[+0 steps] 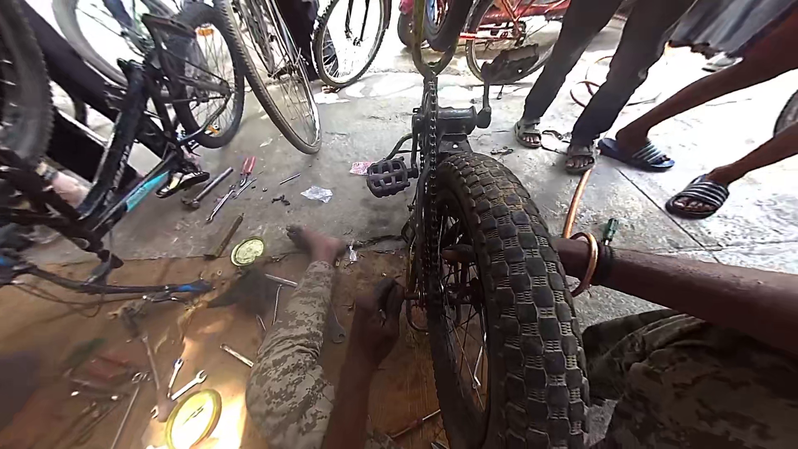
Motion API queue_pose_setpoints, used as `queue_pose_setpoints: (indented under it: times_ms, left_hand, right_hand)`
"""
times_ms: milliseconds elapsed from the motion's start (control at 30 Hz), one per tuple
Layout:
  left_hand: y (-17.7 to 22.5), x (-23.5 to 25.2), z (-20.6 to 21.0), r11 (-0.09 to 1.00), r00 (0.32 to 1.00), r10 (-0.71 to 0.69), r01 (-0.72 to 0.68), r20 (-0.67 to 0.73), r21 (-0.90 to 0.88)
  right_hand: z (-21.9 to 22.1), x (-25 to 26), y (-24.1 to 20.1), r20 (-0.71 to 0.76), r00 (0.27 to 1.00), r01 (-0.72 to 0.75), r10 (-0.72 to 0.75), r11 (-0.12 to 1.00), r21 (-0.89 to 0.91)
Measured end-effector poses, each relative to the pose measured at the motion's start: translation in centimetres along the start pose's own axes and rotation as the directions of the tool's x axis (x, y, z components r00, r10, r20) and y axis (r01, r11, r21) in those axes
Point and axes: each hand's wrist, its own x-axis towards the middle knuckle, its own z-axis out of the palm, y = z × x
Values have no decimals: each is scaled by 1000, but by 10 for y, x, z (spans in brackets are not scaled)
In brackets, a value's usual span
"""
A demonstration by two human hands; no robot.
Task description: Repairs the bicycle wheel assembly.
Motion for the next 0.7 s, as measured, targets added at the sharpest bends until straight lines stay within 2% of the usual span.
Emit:
queue_pose_setpoints:
  times_ms: [100,300,367,533,600,633,700]
  left_hand:
    - [-5,-3,-5,987,998,3,7,63,-158]
    - [0,-6,-13,908,996,-52,80,78,-411]
    - [-1,-7,-15,891,994,-54,89,91,-444]
    - [-2,-7,-12,916,997,-43,65,63,-395]
    - [-3,-6,-10,946,998,-49,63,50,-318]
    - [-4,-5,-8,956,998,-40,52,45,-288]
    - [-8,-3,-2,975,1000,2,4,25,-223]
  right_hand:
    - [-2,2,0,-23,996,-83,86,993,85]
    - [-3,8,3,20,980,-199,200,946,257]
    - [-1,10,12,16,986,-165,167,944,286]
    - [2,14,25,7,993,-113,116,957,269]
    - [22,32,83,-75,997,32,-9,947,321]
    - [30,42,105,-81,997,20,5,950,313]
    - [34,50,118,-67,995,-54,73,965,256]
